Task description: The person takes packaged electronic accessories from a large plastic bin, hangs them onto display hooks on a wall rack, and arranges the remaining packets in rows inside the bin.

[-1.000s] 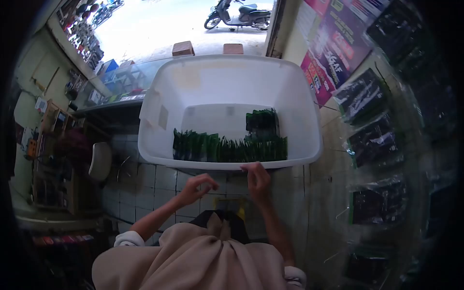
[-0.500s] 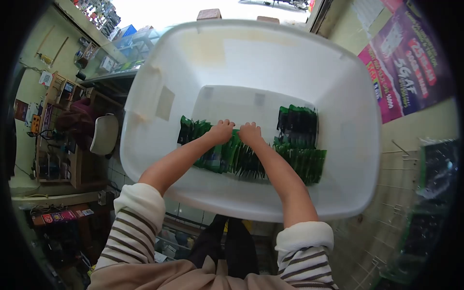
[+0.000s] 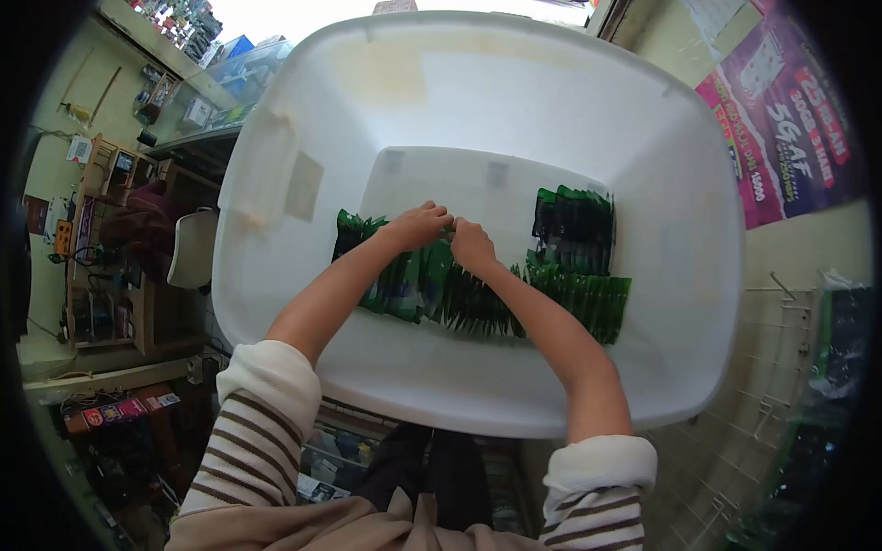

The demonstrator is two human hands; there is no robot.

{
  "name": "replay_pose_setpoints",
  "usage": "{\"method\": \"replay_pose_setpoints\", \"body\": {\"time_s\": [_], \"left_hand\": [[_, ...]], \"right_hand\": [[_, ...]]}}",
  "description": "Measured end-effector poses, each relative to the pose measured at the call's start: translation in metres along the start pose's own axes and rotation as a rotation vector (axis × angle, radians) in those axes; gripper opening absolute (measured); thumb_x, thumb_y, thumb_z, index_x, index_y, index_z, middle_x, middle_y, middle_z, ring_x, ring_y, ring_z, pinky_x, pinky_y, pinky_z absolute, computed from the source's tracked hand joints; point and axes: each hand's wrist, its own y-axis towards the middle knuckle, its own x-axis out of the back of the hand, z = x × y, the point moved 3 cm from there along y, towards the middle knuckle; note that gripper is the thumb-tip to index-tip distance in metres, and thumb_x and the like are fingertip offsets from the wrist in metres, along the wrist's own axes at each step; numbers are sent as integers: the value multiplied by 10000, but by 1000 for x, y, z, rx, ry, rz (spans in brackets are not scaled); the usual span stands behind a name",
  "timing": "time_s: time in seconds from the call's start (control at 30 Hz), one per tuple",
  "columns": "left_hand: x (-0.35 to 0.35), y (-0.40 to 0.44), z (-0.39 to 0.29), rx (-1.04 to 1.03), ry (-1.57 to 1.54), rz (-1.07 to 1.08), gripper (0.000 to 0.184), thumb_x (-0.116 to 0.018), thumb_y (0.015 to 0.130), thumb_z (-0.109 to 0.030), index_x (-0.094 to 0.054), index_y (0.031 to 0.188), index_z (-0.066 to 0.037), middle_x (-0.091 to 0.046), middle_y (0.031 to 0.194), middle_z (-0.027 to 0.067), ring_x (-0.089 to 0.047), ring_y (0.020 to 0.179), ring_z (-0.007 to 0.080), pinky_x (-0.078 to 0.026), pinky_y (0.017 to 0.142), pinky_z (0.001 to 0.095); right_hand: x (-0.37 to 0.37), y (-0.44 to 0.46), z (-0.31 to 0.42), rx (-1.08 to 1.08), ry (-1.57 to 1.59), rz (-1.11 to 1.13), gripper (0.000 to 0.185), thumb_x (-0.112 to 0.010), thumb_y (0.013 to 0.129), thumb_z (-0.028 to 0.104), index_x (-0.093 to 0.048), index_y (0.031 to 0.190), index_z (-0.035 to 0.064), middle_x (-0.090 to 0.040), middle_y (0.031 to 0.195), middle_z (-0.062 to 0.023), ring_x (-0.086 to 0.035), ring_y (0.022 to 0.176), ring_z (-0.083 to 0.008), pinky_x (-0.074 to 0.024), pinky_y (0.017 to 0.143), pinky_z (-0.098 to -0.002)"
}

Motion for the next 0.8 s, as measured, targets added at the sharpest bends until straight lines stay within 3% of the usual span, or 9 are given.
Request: {"method": "replay_pose_setpoints", "body": {"time_s": [0.07,0.17,0.3,0.33,0.43,0.47,0.6,0.73,0.8], "left_hand": [[38,-12,-17,-255,138,-250,228,-605,772,-208,-529,928,-61,-549,940,77,-511,942,270,-429,825,370],[99,-32,-46,-384,84,-305,188,-591,789,-207,-519,892,-66,-544,898,61,-506,932,248,-428,801,374],[169,-66,-100,-306,-234,-408,163,-610,782,-166,-521,814,-34,-544,787,83,-543,768,259,-435,664,363],[187,-77,-120,-353,-278,-486,162,-629,767,-137,-521,791,-19,-546,742,95,-551,689,267,-431,609,357],[224,-104,-174,-306,-561,-502,136,-619,777,-110,-538,809,-6,-588,772,94,-593,724,241,-459,637,329],[235,-111,-191,-340,-629,-517,121,-620,775,-86,-548,806,6,-596,769,91,-596,725,213,-462,649,310],[256,-128,-262,-447,-812,-479,122,-624,771,-77,-545,793,14,-600,772,81,-586,712,169,-459,669,285],[251,-128,-331,-569,-964,-395,135,-619,780,-98,-551,803,16,-602,730,83,-569,713,109,-445,661,255],[235,-129,-370,-613,-1018,-297,132,-615,783,-96,-551,804,17,-601,721,84,-574,713,117,-446,659,256]], "right_hand": [[25,-21,6,84,75,-88,181,-514,826,168,-512,935,23,-595,816,-201,-566,816,-390,-441,713,-460],[78,-59,28,197,208,-220,156,-514,831,146,-483,888,4,-569,721,-217,-550,752,-409,-416,658,-463],[155,-129,62,285,294,-374,144,-512,850,125,-453,846,-6,-546,658,-194,-532,660,-395,-407,584,-416],[173,-148,70,250,285,-405,131,-531,846,106,-462,845,-5,-541,641,-163,-535,588,-322,-412,551,-349],[215,-212,89,319,405,-664,126,-560,831,92,-477,850,-2,-541,639,-135,-535,559,-235,-407,534,-305],[225,-234,91,358,407,-755,116,-574,821,79,-497,859,-1,-561,679,-106,-548,591,-170,-419,556,-286],[251,-328,98,288,458,-963,139,-571,829,95,-521,923,6,-601,785,-82,-586,726,-151,-449,653,-262],[237,-406,76,178,550,-1042,324,-578,828,109,-447,1112,26,-577,940,-141,-583,830,-203,-451,741,-307],[223,-446,73,123,302,-1276,467,-586,806,76,-363,1214,32,-462,1119,-193,-504,986,-278,-407,840,-363]]}}
